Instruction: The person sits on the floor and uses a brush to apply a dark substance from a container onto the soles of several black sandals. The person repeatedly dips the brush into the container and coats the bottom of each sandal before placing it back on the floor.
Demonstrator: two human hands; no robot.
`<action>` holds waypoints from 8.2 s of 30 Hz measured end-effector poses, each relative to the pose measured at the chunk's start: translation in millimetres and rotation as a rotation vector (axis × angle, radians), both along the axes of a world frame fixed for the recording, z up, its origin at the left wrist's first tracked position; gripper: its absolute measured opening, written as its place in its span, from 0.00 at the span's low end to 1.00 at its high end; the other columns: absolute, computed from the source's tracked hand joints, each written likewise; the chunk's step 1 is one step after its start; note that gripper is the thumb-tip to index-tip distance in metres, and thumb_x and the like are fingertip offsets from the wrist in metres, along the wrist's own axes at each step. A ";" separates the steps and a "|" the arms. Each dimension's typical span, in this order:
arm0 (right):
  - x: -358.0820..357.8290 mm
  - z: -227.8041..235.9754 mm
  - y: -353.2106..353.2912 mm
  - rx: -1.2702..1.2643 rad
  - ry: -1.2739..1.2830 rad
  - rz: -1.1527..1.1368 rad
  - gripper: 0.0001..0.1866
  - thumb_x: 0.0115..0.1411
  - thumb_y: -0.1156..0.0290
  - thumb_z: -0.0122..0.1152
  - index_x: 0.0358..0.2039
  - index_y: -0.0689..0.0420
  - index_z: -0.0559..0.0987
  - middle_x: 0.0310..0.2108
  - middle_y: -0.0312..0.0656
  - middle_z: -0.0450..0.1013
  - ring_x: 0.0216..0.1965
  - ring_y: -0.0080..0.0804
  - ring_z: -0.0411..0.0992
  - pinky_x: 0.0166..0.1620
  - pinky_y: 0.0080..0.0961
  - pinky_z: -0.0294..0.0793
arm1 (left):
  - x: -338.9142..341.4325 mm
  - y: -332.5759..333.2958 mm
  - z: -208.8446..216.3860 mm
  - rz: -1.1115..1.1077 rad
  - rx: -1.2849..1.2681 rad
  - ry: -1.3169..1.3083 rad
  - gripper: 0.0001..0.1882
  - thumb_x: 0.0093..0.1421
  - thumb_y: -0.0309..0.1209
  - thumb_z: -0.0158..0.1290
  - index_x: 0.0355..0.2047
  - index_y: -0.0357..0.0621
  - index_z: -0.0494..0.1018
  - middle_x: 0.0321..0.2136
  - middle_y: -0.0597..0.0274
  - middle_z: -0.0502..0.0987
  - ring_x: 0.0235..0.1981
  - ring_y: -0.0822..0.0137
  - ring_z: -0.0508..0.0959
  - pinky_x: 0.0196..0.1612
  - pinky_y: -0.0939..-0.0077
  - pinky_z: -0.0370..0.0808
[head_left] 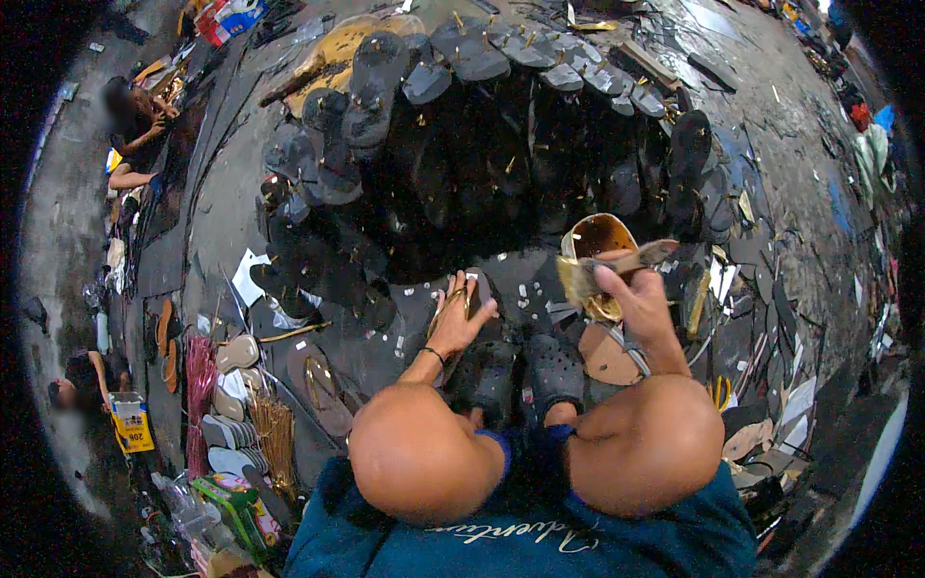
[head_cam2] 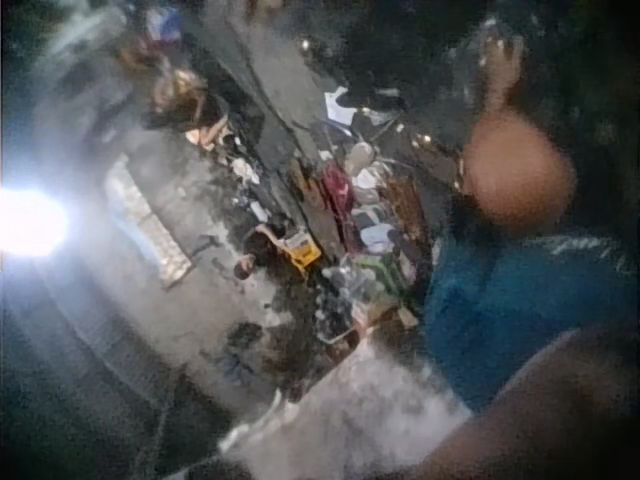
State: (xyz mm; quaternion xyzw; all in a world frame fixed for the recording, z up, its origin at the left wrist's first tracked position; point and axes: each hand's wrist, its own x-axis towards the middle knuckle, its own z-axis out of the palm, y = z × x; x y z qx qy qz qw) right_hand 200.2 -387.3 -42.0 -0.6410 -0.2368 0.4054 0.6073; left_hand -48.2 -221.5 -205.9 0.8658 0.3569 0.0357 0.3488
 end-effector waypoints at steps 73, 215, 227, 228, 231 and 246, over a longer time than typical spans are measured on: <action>-32.0 44.2 101.4 0.184 -0.046 -0.051 0.11 0.63 0.69 0.60 0.43 0.60 0.78 0.35 0.37 0.77 0.37 0.23 0.73 0.43 0.22 0.72 | -58.6 35.2 161.6 0.686 -1.244 -1.311 0.30 0.68 0.52 0.39 0.56 0.39 0.67 0.46 0.52 0.77 0.42 0.55 0.80 0.44 0.62 0.79; -56.5 17.0 128.5 0.134 -0.466 -0.044 0.10 0.62 0.66 0.61 0.37 0.61 0.78 0.32 0.41 0.77 0.36 0.22 0.73 0.42 0.26 0.74 | 54.8 53.1 162.1 0.666 -1.153 -1.299 0.30 0.61 0.57 0.51 0.47 0.42 0.72 0.38 0.65 0.78 0.35 0.71 0.78 0.39 0.70 0.77; -47.7 -1.9 91.2 0.062 -0.096 0.120 0.12 0.59 0.71 0.64 0.42 0.61 0.78 0.35 0.39 0.78 0.36 0.24 0.74 0.42 0.24 0.74 | -110.0 125.3 146.5 0.812 -1.044 -1.490 0.26 0.67 0.50 0.43 0.52 0.40 0.69 0.45 0.53 0.78 0.43 0.55 0.79 0.48 0.60 0.76; -52.1 -3.7 92.2 0.075 -0.100 0.129 0.12 0.59 0.71 0.64 0.42 0.61 0.78 0.35 0.38 0.78 0.35 0.24 0.74 0.42 0.24 0.74 | -122.7 152.7 150.3 0.868 -1.022 -1.526 0.27 0.67 0.50 0.43 0.53 0.39 0.69 0.45 0.52 0.77 0.43 0.53 0.79 0.50 0.57 0.75; -64.6 -13.3 87.3 0.055 -0.112 0.179 0.13 0.59 0.70 0.65 0.43 0.60 0.78 0.34 0.36 0.77 0.36 0.24 0.73 0.43 0.22 0.73 | -157.5 230.2 151.3 1.044 -0.887 -1.570 0.28 0.67 0.51 0.42 0.57 0.41 0.64 0.55 0.49 0.70 0.56 0.50 0.70 0.57 0.47 0.69; 75.5 -118.4 6.4 -0.654 -1.193 0.022 0.20 0.55 0.53 0.64 0.31 0.60 0.79 0.29 0.55 0.77 0.32 0.54 0.77 0.37 0.47 0.75 | -138.6 -64.9 125.3 0.275 0.213 -0.046 0.34 0.53 0.39 0.61 0.56 0.35 0.63 0.53 0.44 0.70 0.54 0.53 0.71 0.60 0.58 0.64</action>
